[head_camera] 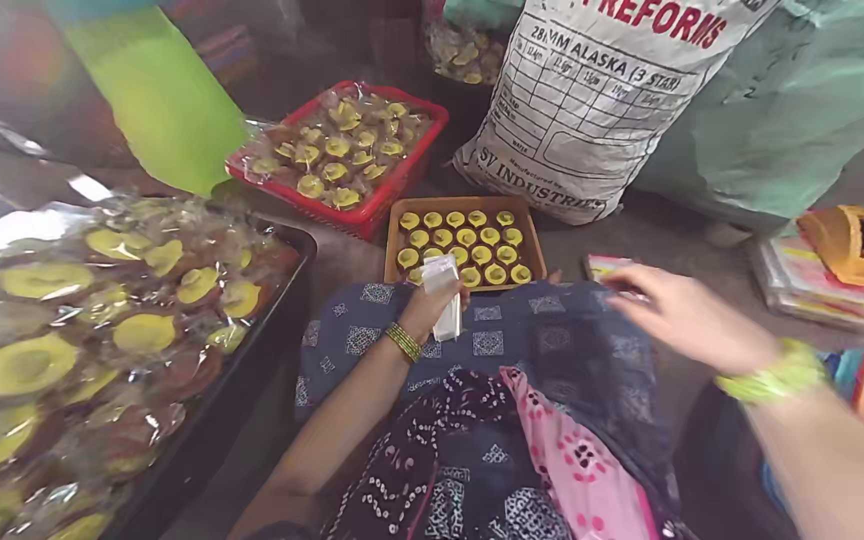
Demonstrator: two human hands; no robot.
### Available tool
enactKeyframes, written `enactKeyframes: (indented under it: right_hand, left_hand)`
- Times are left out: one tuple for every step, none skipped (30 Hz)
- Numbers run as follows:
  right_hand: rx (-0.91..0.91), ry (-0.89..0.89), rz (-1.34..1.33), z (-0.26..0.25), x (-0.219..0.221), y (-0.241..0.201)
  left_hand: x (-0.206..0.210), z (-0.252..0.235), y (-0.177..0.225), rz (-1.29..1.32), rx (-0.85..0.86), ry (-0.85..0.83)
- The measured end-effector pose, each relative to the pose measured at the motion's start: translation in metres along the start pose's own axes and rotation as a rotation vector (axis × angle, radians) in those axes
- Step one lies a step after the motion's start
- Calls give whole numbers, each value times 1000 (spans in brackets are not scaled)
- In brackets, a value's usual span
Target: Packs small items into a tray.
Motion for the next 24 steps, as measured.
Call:
enactKeyframes:
  right_hand:
    - [-60,-88,-76,-33,17,-20]
    - [-104,-181,-136,-64,34,-38]
    - [-145,-261,-179,-92,51,-54]
    - [-181,-332,-213,-116,67,-67]
    - [-223,-394,-244,-138,82,-79]
    - [-274,-443,-278,-157,93,-86]
    - [-321,-480,-311,-173,103,-91]
    - [-362,-501,-336,-186,110,-94]
    - [-378,-512,-353,-197,114,-95]
    - [-378,-524,-374,-205,116,-94]
    - [-367,-538,-409,-210,117,-91]
    - [-345,-554,-455,-214,118,-88]
    - [-322,-563,-501,-217,119,-83]
    - [-310,-560,-543,-219,121,-77]
    - [-308,-548,-571,-220,122,-70]
    - [-310,-531,-599,-221,123,-63]
    - [-313,-514,-636,-220,124,-56]
    - [-315,-511,-681,-220,124,-50]
    - [-318,-512,-726,-220,125,-44]
    - [-316,-520,-754,-220,126,-39]
    - [-313,-524,-762,-221,126,-35]
    - [-312,-520,-750,-222,125,-33]
    - [-317,-507,-721,-224,124,-32]
    - [-323,-491,-688,-226,124,-32]
  left_hand:
    - [2,1,-4,-33,-8,-29]
    - [3,1,-8,-63,-7,-50]
    - [2,1,-11,-88,2,-58]
    - [1,1,-12,-112,10,-47]
    - [0,1,-12,-134,13,-23]
    - [-2,0,-12,-163,11,-3]
    - [-4,-1,-13,-182,15,15]
    - [-6,-3,-13,-192,18,34]
    - [-8,-6,-13,-207,22,39]
    - [-10,-9,-13,-228,17,39]
    - [-10,-11,-11,-241,-3,41]
    - [-9,-14,-10,-244,-43,45]
    - [-8,-17,-8,-238,-86,30]
    - [-6,-20,-6,-231,-132,-13]
    - [-6,-24,-5,-222,-188,-73]
    - [-5,-27,-3,-180,-245,-151]
    - [-4,-29,-2,-114,-295,-240]
    - [-5,-32,-1,-45,-335,-323]
    - [-5,-34,-1,14,-361,-388]
    - [-4,-36,-1,50,-378,-419]
    - [-1,-37,-1,60,-388,-405]
    - [2,-37,0,33,-388,-360]
    - [7,-38,1,-19,-373,-297]
    - [10,-39,1,-81,-352,-236]
Point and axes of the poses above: each hand's wrist, its own z-axis away from the middle knuckle, its own x-axis out of the palm, y = z × x, the point moved 2 cm from there along -z, towards the middle knuckle, and after that the axes turned 5 degrees about -x, right-handed, at the moved point
